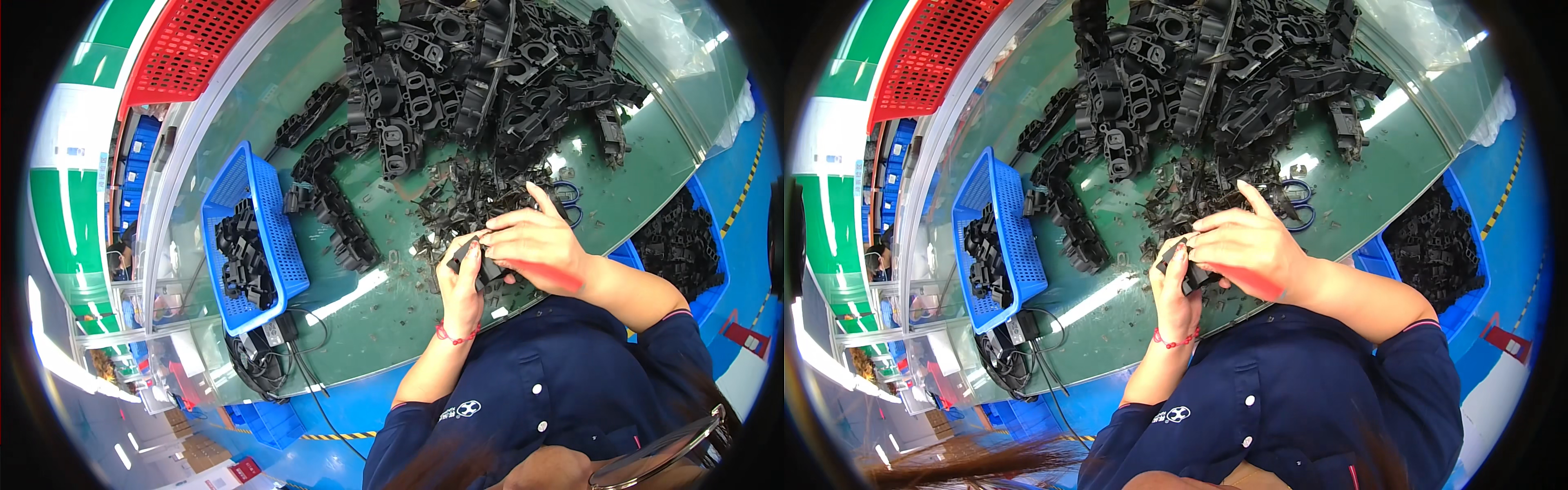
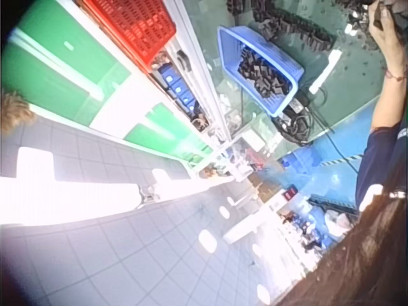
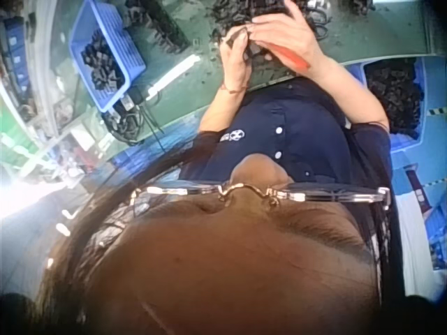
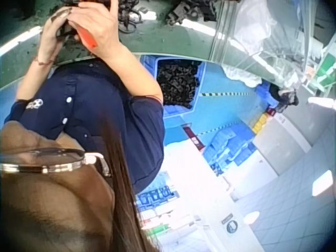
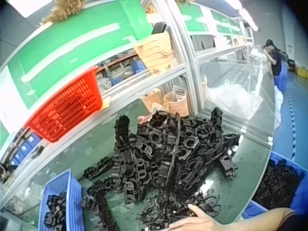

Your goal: Using a deburring tool to remove excess plastic from molded black components.

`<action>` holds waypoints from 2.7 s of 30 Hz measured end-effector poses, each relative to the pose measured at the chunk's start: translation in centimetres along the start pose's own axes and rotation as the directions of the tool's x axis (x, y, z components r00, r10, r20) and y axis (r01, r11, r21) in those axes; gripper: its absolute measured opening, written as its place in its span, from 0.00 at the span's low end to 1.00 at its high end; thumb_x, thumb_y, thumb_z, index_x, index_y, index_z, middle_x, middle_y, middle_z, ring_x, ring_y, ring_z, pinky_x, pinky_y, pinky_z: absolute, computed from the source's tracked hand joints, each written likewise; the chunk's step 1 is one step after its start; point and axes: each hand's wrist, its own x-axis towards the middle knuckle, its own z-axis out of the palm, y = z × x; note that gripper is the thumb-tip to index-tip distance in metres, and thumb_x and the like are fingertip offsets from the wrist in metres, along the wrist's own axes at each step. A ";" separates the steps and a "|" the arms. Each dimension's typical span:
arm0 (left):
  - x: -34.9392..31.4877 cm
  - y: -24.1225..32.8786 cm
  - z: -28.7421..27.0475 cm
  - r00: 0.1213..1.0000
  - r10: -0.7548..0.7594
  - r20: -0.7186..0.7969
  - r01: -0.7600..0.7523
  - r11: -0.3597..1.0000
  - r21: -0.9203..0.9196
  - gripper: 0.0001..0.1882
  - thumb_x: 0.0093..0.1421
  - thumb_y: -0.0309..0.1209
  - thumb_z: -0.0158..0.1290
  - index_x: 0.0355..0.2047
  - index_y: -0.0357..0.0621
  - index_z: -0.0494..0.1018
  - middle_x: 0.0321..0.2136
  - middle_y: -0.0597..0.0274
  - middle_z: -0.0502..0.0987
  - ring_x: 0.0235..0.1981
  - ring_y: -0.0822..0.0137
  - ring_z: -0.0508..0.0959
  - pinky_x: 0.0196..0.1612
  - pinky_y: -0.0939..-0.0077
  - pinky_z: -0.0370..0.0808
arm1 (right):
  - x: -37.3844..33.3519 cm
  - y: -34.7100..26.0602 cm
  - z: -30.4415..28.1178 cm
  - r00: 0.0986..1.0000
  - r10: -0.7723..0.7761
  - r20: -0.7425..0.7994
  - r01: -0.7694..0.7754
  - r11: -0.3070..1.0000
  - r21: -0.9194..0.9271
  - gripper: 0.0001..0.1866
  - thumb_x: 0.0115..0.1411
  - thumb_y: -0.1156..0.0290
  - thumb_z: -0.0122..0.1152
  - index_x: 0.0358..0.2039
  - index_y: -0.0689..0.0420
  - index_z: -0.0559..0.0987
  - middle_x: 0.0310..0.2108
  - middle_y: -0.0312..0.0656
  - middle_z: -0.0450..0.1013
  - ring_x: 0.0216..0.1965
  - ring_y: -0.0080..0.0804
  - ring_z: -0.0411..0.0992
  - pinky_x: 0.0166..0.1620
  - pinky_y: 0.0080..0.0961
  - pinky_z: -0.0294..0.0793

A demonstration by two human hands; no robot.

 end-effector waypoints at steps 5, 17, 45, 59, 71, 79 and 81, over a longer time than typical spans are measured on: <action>0.1 -0.7 -0.6 0.993 0.117 -0.023 -0.111 0.977 0.183 0.12 0.61 0.29 0.46 0.39 0.33 0.69 0.35 0.59 0.74 0.36 0.73 0.73 0.42 0.81 0.67 | -0.2 -0.1 0.4 0.999 -0.048 -0.005 0.048 0.993 -0.110 0.08 0.49 0.71 0.60 0.32 0.53 0.78 0.35 0.36 0.76 0.41 0.29 0.74 0.58 0.56 0.50; 0.5 0.6 -0.5 0.998 0.057 -0.008 -0.055 0.988 0.144 0.14 0.61 0.33 0.46 0.39 0.31 0.69 0.30 0.54 0.75 0.25 0.68 0.77 0.21 0.75 0.77 | 0.0 0.8 -0.1 0.979 -0.084 -0.188 0.046 0.979 -0.198 0.06 0.49 0.73 0.60 0.30 0.53 0.77 0.31 0.36 0.76 0.37 0.30 0.76 0.60 0.51 0.49; 1.2 3.2 -0.5 0.995 -0.075 0.065 0.036 0.881 0.471 0.10 0.60 0.30 0.49 0.32 0.33 0.72 0.19 0.67 0.71 0.15 0.80 0.69 0.15 0.83 0.71 | 2.1 1.7 -3.0 0.942 -0.029 0.335 -0.061 0.965 0.257 0.05 0.53 0.70 0.57 0.30 0.57 0.77 0.28 0.39 0.74 0.31 0.38 0.72 0.36 0.33 0.72; 1.4 2.5 -1.1 0.982 -0.160 0.098 0.128 0.953 0.273 0.13 0.61 0.32 0.47 0.35 0.31 0.71 0.20 0.59 0.74 0.15 0.72 0.73 0.18 0.78 0.73 | 3.8 2.2 -5.3 0.973 0.076 -0.218 0.022 0.909 0.416 0.07 0.55 0.77 0.55 0.35 0.63 0.76 0.39 0.47 0.74 0.40 0.38 0.73 0.45 0.28 0.73; 1.8 2.1 -1.0 0.992 -0.073 0.098 0.064 0.994 0.089 0.22 0.60 0.41 0.42 0.46 0.33 0.65 0.36 0.50 0.74 0.34 0.61 0.77 0.28 0.65 0.79 | 0.9 1.8 -2.6 0.966 0.221 0.134 -0.256 0.752 0.607 0.08 0.53 0.71 0.61 0.34 0.57 0.80 0.38 0.39 0.72 0.46 0.33 0.67 0.48 0.30 0.66; 1.5 1.4 -1.6 0.975 -0.107 0.196 0.112 0.994 -0.012 0.25 0.64 0.44 0.37 0.47 0.31 0.64 0.40 0.50 0.72 0.35 0.62 0.77 0.31 0.66 0.80 | 0.4 2.0 -1.4 0.964 0.160 0.211 -0.260 0.723 0.640 0.08 0.53 0.69 0.61 0.33 0.57 0.80 0.38 0.39 0.76 0.53 0.42 0.64 0.56 0.41 0.58; 1.1 1.8 -1.1 0.968 -0.200 0.149 0.214 0.973 -0.090 0.26 0.64 0.46 0.36 0.49 0.35 0.62 0.41 0.50 0.71 0.36 0.59 0.77 0.33 0.65 0.79 | 0.5 1.9 -1.8 0.957 0.187 0.220 -0.286 0.719 0.633 0.07 0.53 0.70 0.61 0.33 0.56 0.80 0.36 0.37 0.76 0.52 0.39 0.65 0.58 0.42 0.55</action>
